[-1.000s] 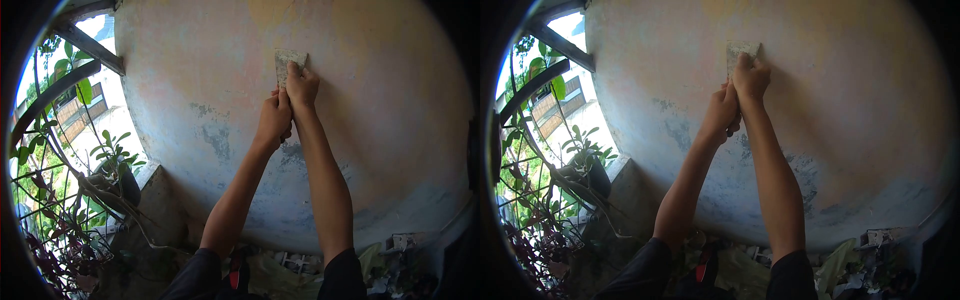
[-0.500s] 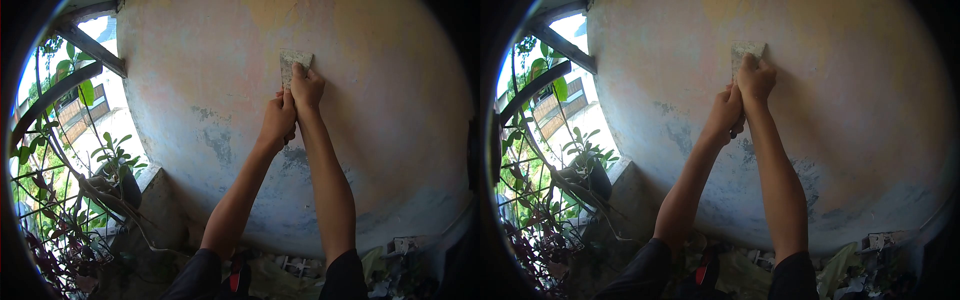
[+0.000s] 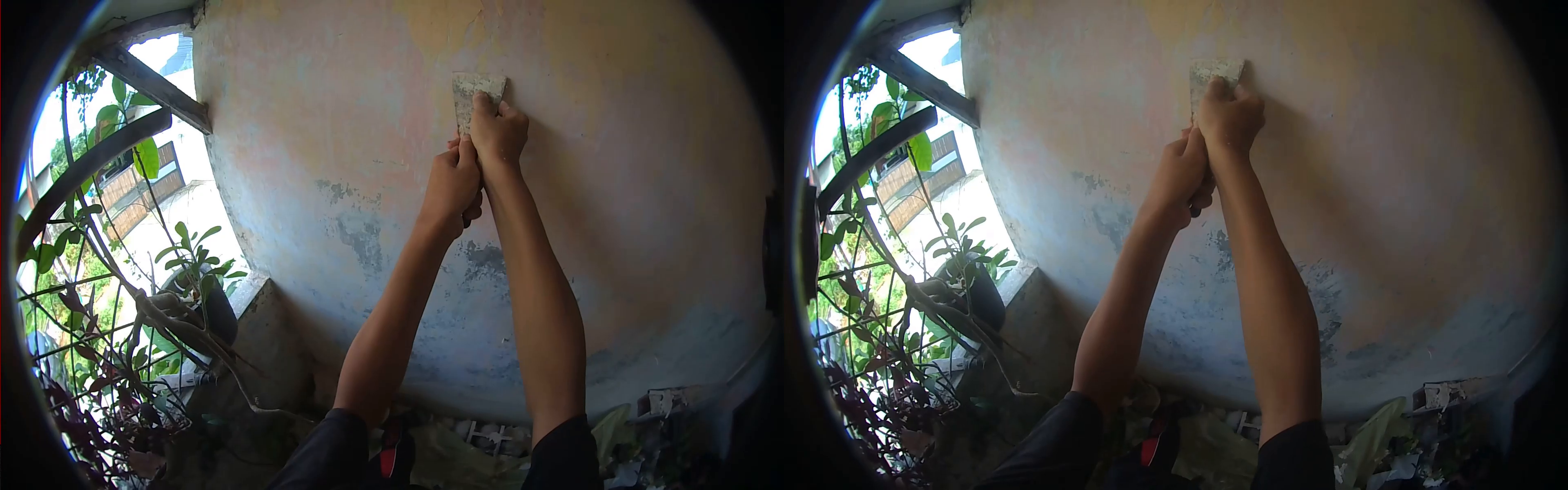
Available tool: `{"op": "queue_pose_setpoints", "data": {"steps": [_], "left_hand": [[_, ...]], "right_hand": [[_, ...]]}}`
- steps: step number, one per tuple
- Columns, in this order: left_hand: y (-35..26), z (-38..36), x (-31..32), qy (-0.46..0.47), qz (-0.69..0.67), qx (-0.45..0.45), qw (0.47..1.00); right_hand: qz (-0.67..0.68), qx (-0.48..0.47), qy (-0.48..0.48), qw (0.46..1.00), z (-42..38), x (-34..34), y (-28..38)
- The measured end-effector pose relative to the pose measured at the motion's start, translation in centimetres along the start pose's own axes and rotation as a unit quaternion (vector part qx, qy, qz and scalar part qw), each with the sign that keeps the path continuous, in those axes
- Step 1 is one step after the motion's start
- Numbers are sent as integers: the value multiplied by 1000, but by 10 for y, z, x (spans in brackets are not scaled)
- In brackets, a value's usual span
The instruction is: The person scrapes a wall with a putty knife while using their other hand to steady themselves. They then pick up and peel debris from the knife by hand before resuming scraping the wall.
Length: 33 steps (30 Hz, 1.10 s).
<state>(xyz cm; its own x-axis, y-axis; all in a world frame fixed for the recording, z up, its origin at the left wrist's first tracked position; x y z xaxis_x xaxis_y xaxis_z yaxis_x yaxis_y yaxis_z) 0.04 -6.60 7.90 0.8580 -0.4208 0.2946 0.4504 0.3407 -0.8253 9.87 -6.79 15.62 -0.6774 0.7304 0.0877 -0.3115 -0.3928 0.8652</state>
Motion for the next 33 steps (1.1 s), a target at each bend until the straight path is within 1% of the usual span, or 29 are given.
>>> {"op": "queue_pose_setpoints", "data": {"steps": [1,3,4,5,8,10,12,14,16,18,20,21,23,26,27,29,30,32,33], "left_hand": [[1,-10,-1,-8,30,-5,1000],[4,-13,2,-9,28,-11,999],[3,-12,3,-10,24,-12,1000],[-3,-6,5,-3,16,-2,1000],[-16,7,2,-15,26,7,1000],[-11,-1,1,-11,23,6,1000],[4,-11,-3,-15,25,-1,1000],[10,-11,-3,-13,32,-2,999],[-2,-6,2,5,23,-16,1000],[-10,3,4,7,11,-13,1000],[-8,1,1,7,35,-16,999],[-2,-2,-2,5,36,-15,999],[17,-14,-3,21,20,-18,999],[3,-10,1,9,39,-22,999],[-2,-4,1,11,38,-21,999],[-10,6,1,22,19,-5,1000],[-7,3,0,24,18,-6,1000],[6,-8,-3,27,17,-21,999],[13,-13,-4,30,0,-31,999]], "right_hand": [[-20,-28,-30,999,1,1,-10],[-19,-7,-14,1000,5,-2,-24],[-16,6,2,1000,4,-1,-21],[29,13,14,999,8,4,-16],[-9,5,-14,1000,18,9,2],[-8,8,-10,1000,10,6,-8],[-32,-27,-43,998,-1,0,-22],[-38,-43,-40,998,0,-4,-26],[6,-1,-11,1000,4,-3,-11],[25,-2,-11,1000,4,-1,8],[54,51,10,997,-6,-2,5],[55,50,12,997,-11,-3,-4],[-23,-31,-61,997,-17,-15,-23],[-8,-14,-35,999,8,-3,-27],[-8,-16,-38,999,5,-4,-14],[70,56,8,996,-6,-1,8],[69,56,5,996,-3,0,-3],[-12,-22,-53,998,1,-4,-20],[18,28,-19,999,-16,-9,-25]]}}
Point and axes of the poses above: each hand's wrist, its own z-axis towards the middle knuckle, its own x-axis out of the palm, y = z × x, the point moved 8 cm from there along z, towards the middle knuckle, and after that the axes turned 10 degrees about x, right-handed, at the moved point
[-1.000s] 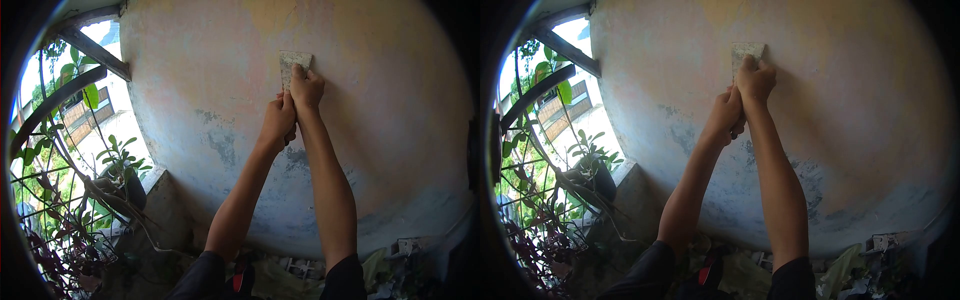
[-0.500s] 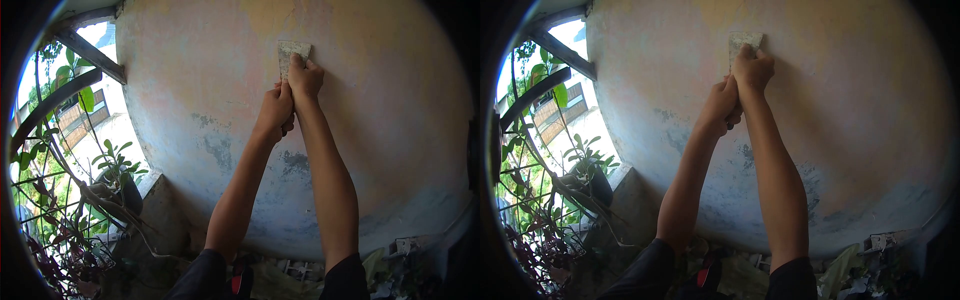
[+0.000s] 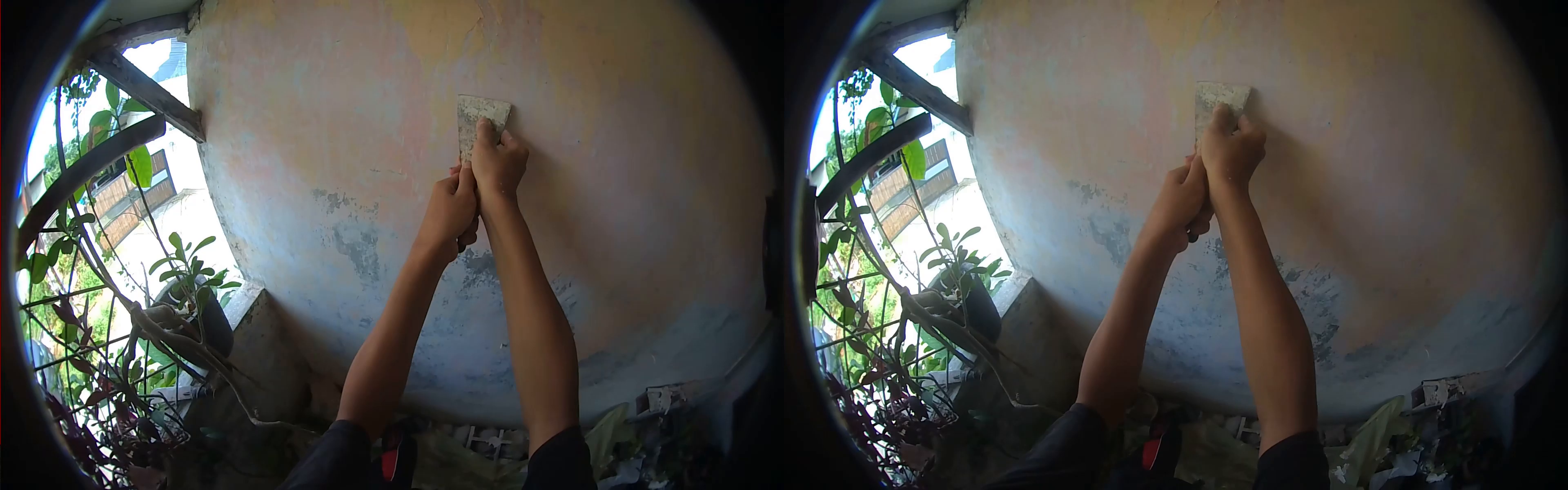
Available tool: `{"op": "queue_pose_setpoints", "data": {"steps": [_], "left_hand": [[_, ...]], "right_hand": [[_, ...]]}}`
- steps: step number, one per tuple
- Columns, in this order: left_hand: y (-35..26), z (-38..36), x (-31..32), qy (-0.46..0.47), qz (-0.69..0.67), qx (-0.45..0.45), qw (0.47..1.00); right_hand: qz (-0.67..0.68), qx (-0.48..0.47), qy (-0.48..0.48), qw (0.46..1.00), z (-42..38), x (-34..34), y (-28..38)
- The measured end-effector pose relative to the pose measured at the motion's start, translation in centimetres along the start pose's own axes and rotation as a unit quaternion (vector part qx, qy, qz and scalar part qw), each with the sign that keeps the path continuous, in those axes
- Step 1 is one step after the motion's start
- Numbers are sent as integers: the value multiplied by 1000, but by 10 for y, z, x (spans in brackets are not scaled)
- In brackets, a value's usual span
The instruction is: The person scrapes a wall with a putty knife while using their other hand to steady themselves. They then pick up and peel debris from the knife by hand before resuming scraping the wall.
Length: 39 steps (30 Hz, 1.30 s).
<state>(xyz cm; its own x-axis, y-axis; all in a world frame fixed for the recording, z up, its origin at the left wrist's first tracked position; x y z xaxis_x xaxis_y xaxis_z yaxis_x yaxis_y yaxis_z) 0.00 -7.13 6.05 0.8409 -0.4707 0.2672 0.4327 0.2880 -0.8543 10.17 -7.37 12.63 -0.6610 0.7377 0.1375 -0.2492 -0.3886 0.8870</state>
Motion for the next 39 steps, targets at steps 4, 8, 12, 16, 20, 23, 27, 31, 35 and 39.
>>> {"op": "queue_pose_setpoints", "data": {"steps": [4,8,12,16,20,23,27,31,35,39], "left_hand": [[-9,3,5,-14,-8,6,1000],[-39,9,12,0,-4,6,1000],[-2,-5,15,97,-52,-15,994],[27,-16,30,170,-8,18,985],[25,-29,44,152,-82,43,984],[26,-50,53,162,-113,54,979],[62,-75,62,58,-104,43,992],[93,-75,68,17,-153,22,988],[74,-65,85,91,-107,44,989],[30,-82,88,44,-161,95,981]], "right_hand": [[-37,-75,-44,995,6,-3,16],[76,3,57,995,16,8,35],[176,72,212,959,-16,-9,-2],[189,136,313,921,-21,-24,-35],[-24,170,352,920,-42,-58,-47],[-17,109,355,929,-77,-78,-73],[168,150,240,944,-135,-116,-125],[-19,299,410,862,-165,-146,-124],[-260,89,311,910,-147,-162,-80],[-367,-197,77,906,-152,-160,-25]]}}
Point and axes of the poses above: each hand's wrist, its own z-axis towards the middle knuckle, its own x-axis out of the palm, y = z × x, the point moved 8 cm from there along z, towards the middle knuckle, and after that the axes turned 10 degrees about x, right-handed, at the moved point
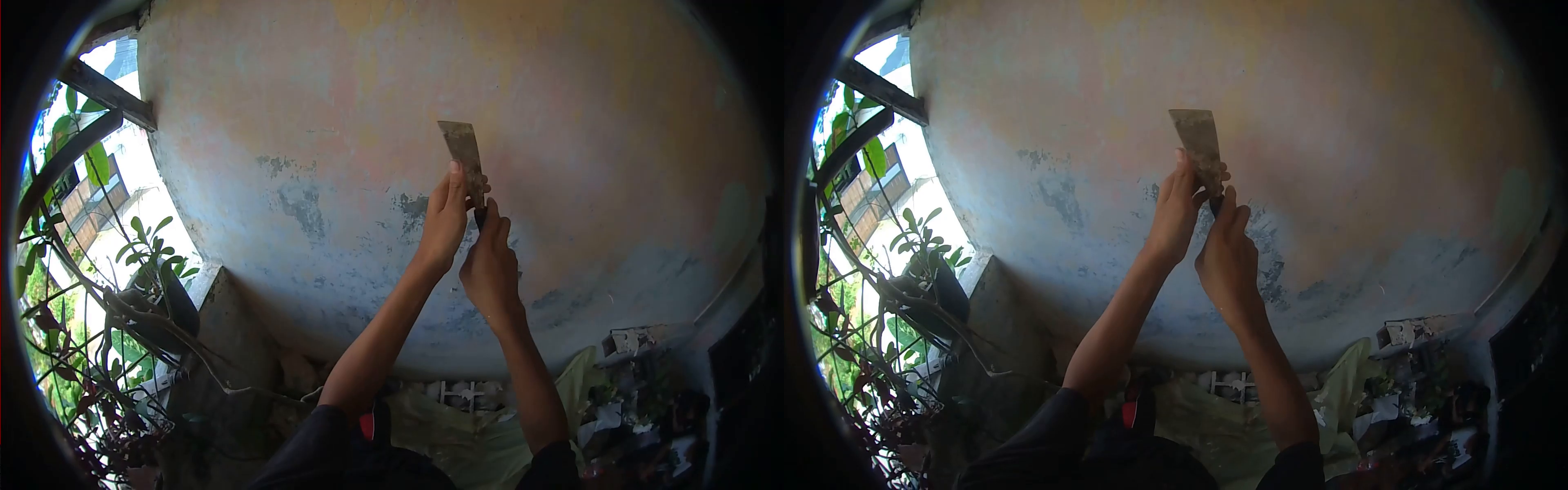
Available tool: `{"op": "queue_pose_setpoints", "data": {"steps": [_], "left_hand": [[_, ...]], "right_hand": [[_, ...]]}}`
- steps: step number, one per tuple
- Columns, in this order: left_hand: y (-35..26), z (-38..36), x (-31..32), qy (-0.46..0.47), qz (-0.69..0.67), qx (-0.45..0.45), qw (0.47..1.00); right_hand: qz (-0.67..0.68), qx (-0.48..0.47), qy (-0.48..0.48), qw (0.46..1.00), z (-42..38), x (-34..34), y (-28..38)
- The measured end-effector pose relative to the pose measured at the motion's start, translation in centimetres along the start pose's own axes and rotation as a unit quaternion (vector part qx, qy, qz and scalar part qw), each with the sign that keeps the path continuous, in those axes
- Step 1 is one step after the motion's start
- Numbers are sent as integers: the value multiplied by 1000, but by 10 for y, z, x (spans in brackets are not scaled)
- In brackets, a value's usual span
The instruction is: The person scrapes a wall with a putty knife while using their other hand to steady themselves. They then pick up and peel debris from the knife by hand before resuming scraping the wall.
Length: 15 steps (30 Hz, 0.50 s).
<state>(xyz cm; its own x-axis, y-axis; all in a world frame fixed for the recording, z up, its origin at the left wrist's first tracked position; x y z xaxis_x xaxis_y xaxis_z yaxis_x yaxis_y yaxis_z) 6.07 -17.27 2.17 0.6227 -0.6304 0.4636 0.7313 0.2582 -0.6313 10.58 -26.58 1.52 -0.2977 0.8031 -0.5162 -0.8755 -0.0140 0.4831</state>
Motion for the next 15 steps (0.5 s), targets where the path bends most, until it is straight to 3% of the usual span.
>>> {"op": "queue_pose_setpoints", "data": {"steps": [2,3,4,5,6,7,8,10,11,13,15], "left_hand": [[-2,4,-9,3,66,10,998],[-7,8,-15,9,130,24,991],[-11,13,-23,4,133,28,991],[-11,18,-29,16,113,-5,993],[-10,20,-33,29,93,-42,994],[-15,23,-38,24,94,-35,995],[-20,27,-40,23,96,-33,995],[-29,34,-47,-6,78,-43,996],[-32,44,-51,-9,118,-17,993],[-28,64,-67,-37,158,-29,986],[-35,74,-82,-101,241,-18,965]], "right_hand": [[-63,53,60,995,2,15,-1],[24,47,82,995,1,20,2],[26,42,85,995,5,20,3],[206,110,201,951,9,35,-2],[375,175,307,857,7,50,-1],[519,215,342,753,13,57,5],[520,213,344,752,25,59,10],[576,286,357,678,42,72,17],[576,284,360,677,53,79,21],[487,277,350,751,71,95,23],[469,290,312,773,80,107,36]]}}
Point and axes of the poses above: each hand's wrist, its own z-axis towards the middle knuckle, its own x-axis out of the palm, y = z × x, the point moved 8 cm from there along z, towards the middle knuckle, and after that the axes turned 10 degrees about x, right-handed, at the moved point
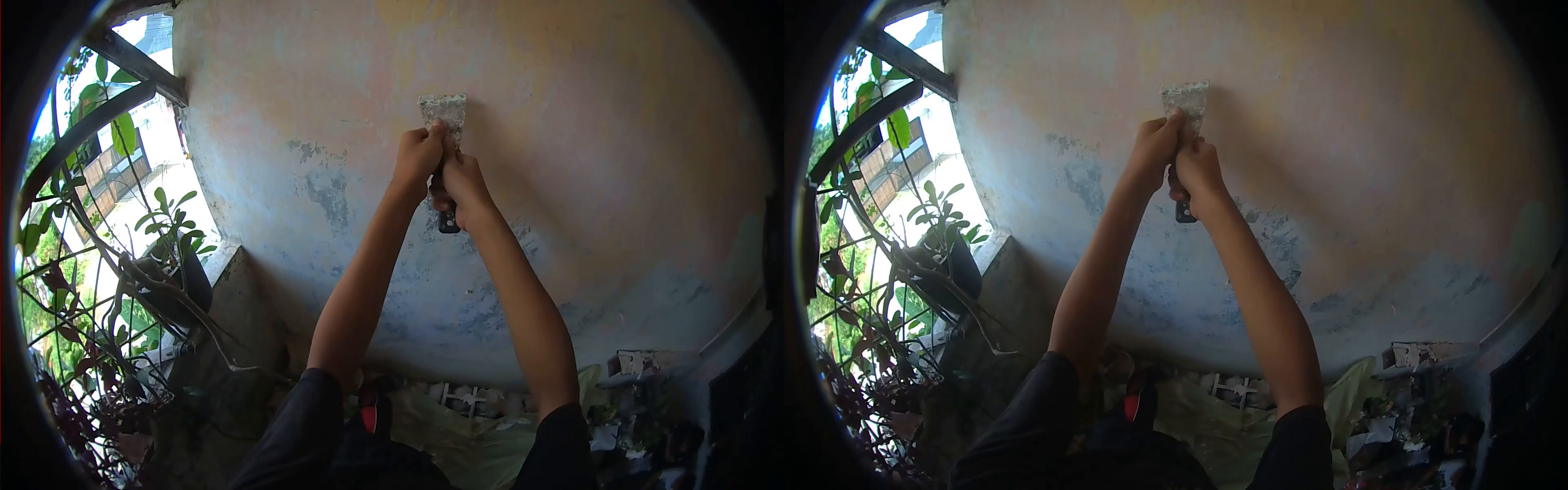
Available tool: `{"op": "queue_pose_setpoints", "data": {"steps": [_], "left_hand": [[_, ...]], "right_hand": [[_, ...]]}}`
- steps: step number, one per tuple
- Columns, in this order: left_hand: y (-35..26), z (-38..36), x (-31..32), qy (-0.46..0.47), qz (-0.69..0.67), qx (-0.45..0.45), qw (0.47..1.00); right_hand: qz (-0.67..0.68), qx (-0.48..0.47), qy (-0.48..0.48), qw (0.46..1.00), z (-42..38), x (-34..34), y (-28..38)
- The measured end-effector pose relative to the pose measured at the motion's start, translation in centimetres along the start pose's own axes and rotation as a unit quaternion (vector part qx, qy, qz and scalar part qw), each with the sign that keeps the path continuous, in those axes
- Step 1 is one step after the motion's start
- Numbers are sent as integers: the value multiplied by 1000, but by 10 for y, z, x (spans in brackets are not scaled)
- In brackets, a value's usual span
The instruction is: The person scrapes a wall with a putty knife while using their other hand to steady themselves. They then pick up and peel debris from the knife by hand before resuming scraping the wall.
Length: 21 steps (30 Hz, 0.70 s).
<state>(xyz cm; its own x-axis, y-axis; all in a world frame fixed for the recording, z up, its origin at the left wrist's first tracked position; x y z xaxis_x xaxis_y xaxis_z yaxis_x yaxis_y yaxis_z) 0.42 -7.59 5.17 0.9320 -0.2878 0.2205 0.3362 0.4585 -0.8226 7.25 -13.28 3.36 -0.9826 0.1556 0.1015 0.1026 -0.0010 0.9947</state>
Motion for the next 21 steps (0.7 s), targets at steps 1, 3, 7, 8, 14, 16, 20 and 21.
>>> {"op": "queue_pose_setpoints", "data": {"steps": [1,3,7,8,14,16,20,21], "left_hand": [[7,9,-4,-4,0,1,1000],[2,26,-18,-53,73,72,993],[5,50,-21,-50,137,16,989],[2,56,-16,-44,109,27,993],[-47,95,20,-67,77,88,991],[-65,105,25,-81,99,101,987],[-85,106,26,-110,104,99,984],[-82,109,26,-111,105,98,983]], "right_hand": [[-6,-10,-54,998,4,2,2],[-17,-12,-64,998,13,10,4],[-9,-44,-110,993,21,9,15],[-6,-59,-115,992,22,5,23],[-11,-93,-96,991,25,-7,90],[-28,-103,-115,988,25,-9,110],[-15,-95,-107,990,24,-7,126],[-8,-98,-104,990,25,-6,127]]}}
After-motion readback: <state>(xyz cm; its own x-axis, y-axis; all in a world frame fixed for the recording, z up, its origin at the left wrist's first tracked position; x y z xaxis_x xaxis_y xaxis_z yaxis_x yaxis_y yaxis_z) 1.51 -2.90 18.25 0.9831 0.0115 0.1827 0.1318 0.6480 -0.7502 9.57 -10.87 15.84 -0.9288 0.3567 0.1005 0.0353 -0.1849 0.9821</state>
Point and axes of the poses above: each hand's wrist, its own z-axis towards the middle knuckle, its own x-axis out of the palm, y = z × x, the point moved 8 cm from there along z, towards the middle knuckle, and after that the axes turned 10 degrees about x, right-handed, at the moved point
